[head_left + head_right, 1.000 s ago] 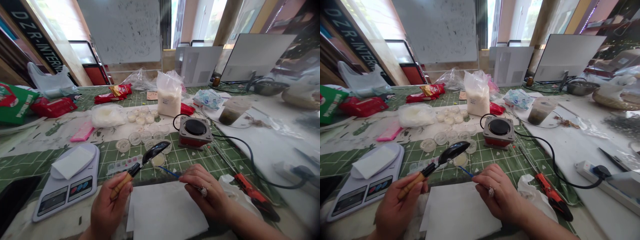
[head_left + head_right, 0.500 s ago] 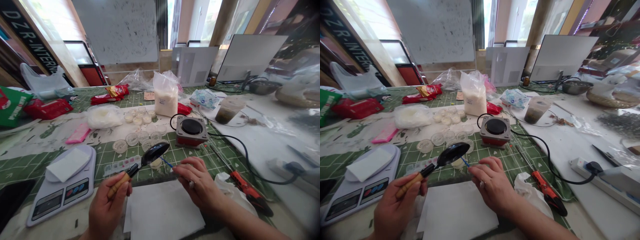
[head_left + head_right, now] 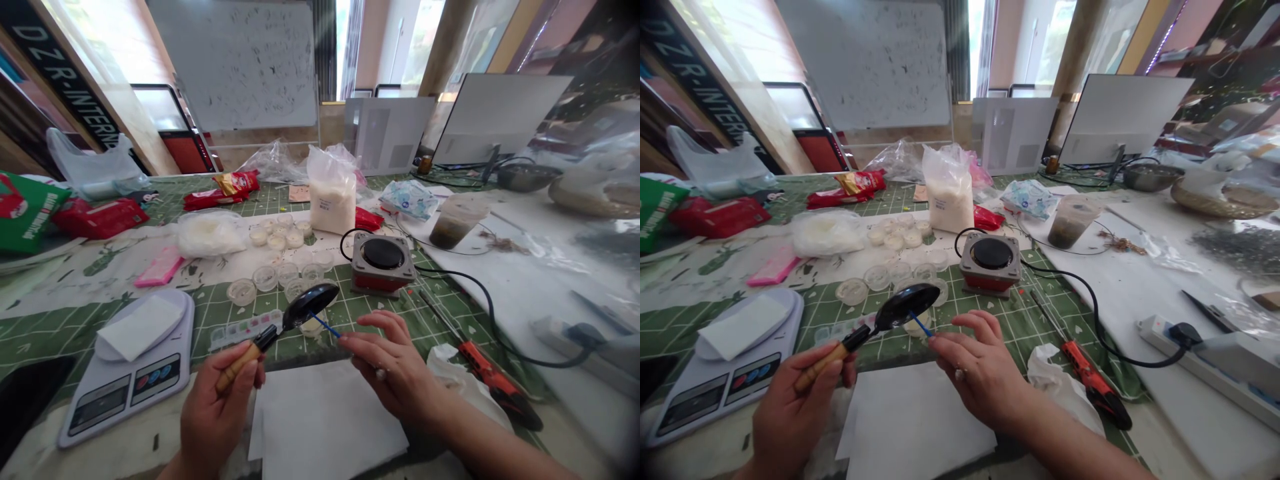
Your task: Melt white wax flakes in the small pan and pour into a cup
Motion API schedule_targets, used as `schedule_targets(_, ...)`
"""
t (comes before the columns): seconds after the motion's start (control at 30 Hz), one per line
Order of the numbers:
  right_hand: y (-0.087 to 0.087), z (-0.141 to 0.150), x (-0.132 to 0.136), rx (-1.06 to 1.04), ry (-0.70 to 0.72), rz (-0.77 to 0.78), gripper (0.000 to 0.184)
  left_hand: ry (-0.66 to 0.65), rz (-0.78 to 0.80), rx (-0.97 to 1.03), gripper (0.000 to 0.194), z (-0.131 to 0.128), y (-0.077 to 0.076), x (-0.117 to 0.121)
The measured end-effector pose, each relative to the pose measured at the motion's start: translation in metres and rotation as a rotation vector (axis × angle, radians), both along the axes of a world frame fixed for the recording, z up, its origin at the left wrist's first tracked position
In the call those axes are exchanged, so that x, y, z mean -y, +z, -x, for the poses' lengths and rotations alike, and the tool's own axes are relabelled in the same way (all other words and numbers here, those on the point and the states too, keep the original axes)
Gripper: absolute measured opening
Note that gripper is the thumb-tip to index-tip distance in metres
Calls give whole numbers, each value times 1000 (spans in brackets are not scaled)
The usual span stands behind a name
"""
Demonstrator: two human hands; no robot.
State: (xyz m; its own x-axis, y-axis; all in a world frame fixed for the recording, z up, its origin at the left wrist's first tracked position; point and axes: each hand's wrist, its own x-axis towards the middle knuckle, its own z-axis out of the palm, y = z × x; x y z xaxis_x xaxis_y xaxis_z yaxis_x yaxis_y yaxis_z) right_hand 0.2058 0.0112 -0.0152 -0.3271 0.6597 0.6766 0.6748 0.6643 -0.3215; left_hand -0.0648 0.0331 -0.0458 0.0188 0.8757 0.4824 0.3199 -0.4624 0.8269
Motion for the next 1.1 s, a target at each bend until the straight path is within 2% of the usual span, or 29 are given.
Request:
schedule_targets(0.23, 1, -4, -1, 0, -48, -1, 29, 18, -120, -113, 20, 3, -4, 1)
schedule_targets(0.33, 2, -3, 1, 1, -5, 25, 27, 19, -113, -138, 23, 5, -9, 2)
schedule_targets(0.53, 3, -3, 1, 8, -7, 36, 25, 47, -135, -179, 25, 10, -17, 2)
schedule_targets(0.67, 4, -4, 1, 18, -66, 9, 27, 64, -92, -192, 28, 10, -15, 3)
schedule_targets(0.77, 3, -4, 1, 14, -54, 24, 27, 75, -65, -196, 30, 8, -10, 3)
schedule_targets(0.87, 2, -3, 0, -9, -96, -25, 30, 67, -69, -195, 29, 6, -6, 2)
schedule_targets(0.93, 0, -2, 0, 6, -101, 5, 26, 65, -81, -193, 29, 5, -4, 1)
schedule_targets(1.03, -1, -2, 0, -2, -70, 16, 27, 69, -95, -186, 29, 5, -3, 1)
schedule_targets(1.1, -3, -2, 0, -11, -108, -18, 30, 66, -88, -181, 30, 5, -5, 0)
